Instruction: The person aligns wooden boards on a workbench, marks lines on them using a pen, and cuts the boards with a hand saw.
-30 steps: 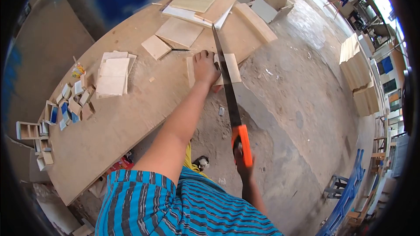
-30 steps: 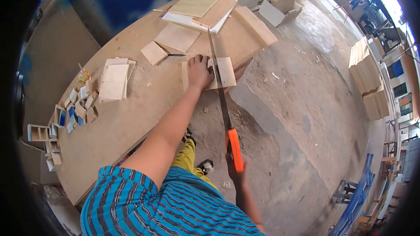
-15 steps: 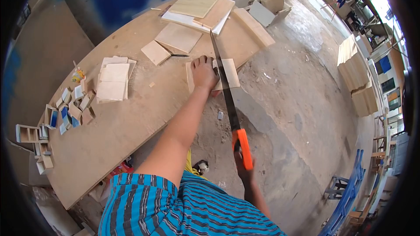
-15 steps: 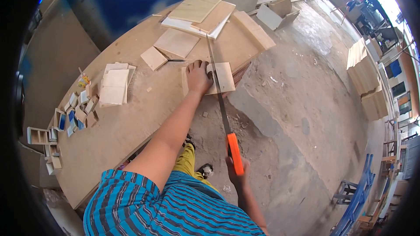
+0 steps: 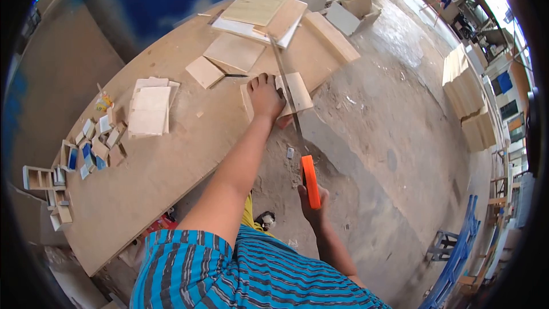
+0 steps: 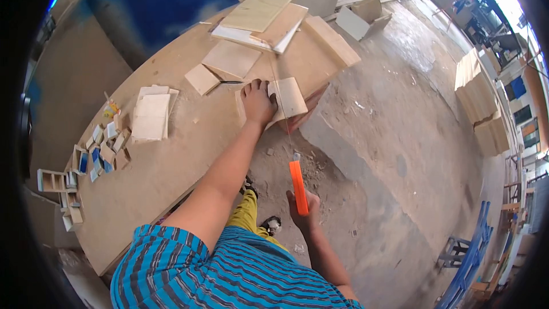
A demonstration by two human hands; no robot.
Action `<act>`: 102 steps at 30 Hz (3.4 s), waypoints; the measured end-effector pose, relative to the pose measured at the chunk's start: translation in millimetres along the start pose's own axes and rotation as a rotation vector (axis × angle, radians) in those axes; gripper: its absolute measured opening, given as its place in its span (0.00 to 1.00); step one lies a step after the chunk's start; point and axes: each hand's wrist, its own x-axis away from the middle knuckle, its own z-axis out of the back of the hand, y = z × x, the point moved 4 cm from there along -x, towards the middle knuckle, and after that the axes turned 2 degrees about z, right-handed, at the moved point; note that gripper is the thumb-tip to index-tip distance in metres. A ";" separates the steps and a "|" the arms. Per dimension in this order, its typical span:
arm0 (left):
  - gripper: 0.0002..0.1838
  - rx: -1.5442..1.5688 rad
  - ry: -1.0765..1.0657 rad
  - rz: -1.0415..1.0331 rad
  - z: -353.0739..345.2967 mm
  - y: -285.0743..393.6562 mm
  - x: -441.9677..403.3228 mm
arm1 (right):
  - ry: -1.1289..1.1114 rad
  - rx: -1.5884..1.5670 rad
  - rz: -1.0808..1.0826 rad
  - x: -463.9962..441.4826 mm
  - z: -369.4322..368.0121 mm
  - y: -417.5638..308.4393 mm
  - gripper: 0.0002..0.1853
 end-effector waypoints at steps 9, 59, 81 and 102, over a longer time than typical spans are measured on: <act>0.22 -0.001 0.004 0.023 -0.1 -0.7 -6.2 | -0.049 -0.032 -0.095 68.2 41.5 21.3 0.16; 0.25 0.056 -0.038 -0.023 5.7 -6.1 1.2 | -0.023 -0.359 -0.141 -41.5 12.1 5.8 0.17; 0.22 -0.048 0.017 0.021 47.2 -35.0 35.7 | -0.130 -0.263 -0.176 44.7 41.7 14.1 0.15; 0.24 0.017 -0.002 -0.026 44.3 -39.6 33.3 | -0.155 0.050 -0.026 67.6 33.1 8.2 0.19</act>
